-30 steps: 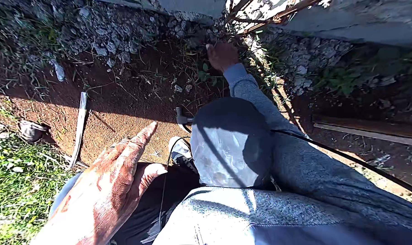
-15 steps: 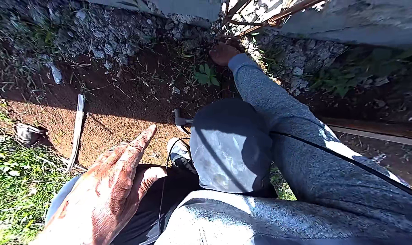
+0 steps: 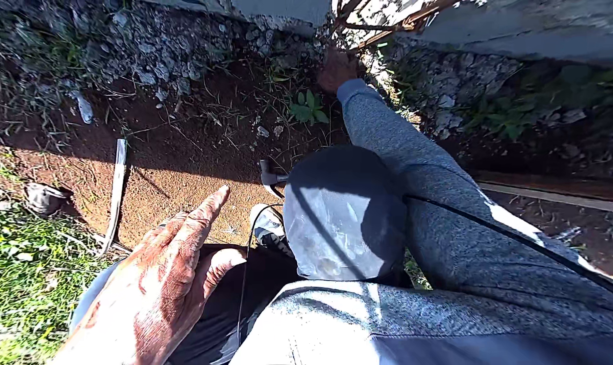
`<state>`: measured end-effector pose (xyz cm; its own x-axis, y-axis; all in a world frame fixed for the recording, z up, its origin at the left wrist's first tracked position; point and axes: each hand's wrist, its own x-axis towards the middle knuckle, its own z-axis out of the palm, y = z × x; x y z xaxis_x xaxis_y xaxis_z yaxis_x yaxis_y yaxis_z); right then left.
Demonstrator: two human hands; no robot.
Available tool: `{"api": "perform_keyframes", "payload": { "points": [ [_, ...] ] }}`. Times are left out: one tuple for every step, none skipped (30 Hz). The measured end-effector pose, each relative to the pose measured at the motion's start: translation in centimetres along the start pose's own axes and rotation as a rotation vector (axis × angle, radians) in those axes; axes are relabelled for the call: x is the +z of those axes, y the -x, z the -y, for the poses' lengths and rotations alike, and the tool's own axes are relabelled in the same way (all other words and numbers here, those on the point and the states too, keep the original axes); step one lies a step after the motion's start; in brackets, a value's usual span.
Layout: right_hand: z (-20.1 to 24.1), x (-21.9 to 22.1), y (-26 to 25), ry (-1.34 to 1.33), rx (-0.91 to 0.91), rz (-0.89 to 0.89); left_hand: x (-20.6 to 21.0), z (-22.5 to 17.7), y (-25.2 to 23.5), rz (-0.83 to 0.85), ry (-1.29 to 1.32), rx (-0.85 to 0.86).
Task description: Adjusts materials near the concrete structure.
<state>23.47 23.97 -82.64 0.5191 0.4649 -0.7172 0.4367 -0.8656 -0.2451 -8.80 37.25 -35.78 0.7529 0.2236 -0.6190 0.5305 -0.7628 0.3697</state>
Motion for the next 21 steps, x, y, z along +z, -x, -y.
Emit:
{"api": "perform_keyframes", "payload": {
  "points": [
    [-0.2,0.0,0.1,0.008,-0.022,0.021,-0.1,0.0,0.0,-0.003,0.004,0.0],
    [-0.2,-0.1,0.0,0.01,-0.041,0.038,-0.1,-0.1,0.0,-0.004,0.004,0.003],
    [-0.4,-0.1,0.3,0.01,-0.044,0.053,-0.1,-0.1,0.1,0.004,0.005,0.004],
    [-0.6,-0.3,0.7,0.009,-0.043,0.044,0.0,-0.2,0.0,0.005,0.008,0.011],
    [-0.6,-0.5,0.8,0.01,-0.05,0.01,0.0,-0.3,0.0,0.004,0.009,0.013],
    [-0.6,-0.6,0.7,0.014,-0.055,-0.032,0.0,-0.4,-0.1,0.003,0.007,0.01],
    [-0.4,-0.6,0.5,0.026,-0.052,-0.069,0.0,-0.4,-0.1,0.002,0.006,0.005],
    [-0.2,-0.4,0.2,0.037,-0.041,-0.082,0.0,-0.5,-0.1,0.004,0.0,-0.002],
    [-0.1,-0.3,-0.1,0.052,-0.028,-0.087,0.0,-0.5,-0.1,0.002,-0.004,-0.002],
    [0.0,-0.2,-0.5,0.061,-0.016,-0.092,0.1,-0.4,-0.1,-0.003,-0.003,0.002],
    [0.2,-0.2,-0.9,0.068,-0.003,-0.092,0.1,-0.4,-0.1,-0.005,-0.003,0.004],
    [0.3,-0.1,-1.1,0.069,0.017,-0.082,0.1,-0.3,-0.1,-0.003,-0.007,0.0],
    [0.6,-0.1,-1.3,0.071,0.034,-0.074,0.1,-0.2,-0.1,-0.003,-0.007,-0.002],
    [0.7,-0.1,-1.4,0.075,0.045,-0.061,0.1,-0.1,-0.1,-0.003,-0.012,-0.008],
    [0.8,0.0,-1.4,0.083,0.055,-0.046,0.2,-0.1,0.0,-0.007,-0.015,-0.012],
    [0.8,0.1,-1.2,0.084,0.058,-0.031,0.1,-0.1,0.0,-0.011,-0.016,-0.014],
    [0.8,0.0,-1.1,0.077,0.057,-0.018,0.1,-0.1,0.0,-0.015,-0.011,-0.012],
    [0.7,-0.4,-1.1,0.063,0.049,-0.01,0.0,0.0,-0.1,-0.016,-0.004,-0.01],
    [0.5,-0.5,-1.0,0.043,0.031,-0.003,0.0,0.1,0.0,-0.014,0.003,-0.002],
    [0.2,-0.5,-0.7,0.044,0.012,0.017,0.0,0.1,0.0,-0.015,0.008,0.005],
    [0.0,-0.5,-0.4,0.056,-0.011,0.047,0.0,0.0,-0.1,-0.015,0.008,0.009]
  ]
}}
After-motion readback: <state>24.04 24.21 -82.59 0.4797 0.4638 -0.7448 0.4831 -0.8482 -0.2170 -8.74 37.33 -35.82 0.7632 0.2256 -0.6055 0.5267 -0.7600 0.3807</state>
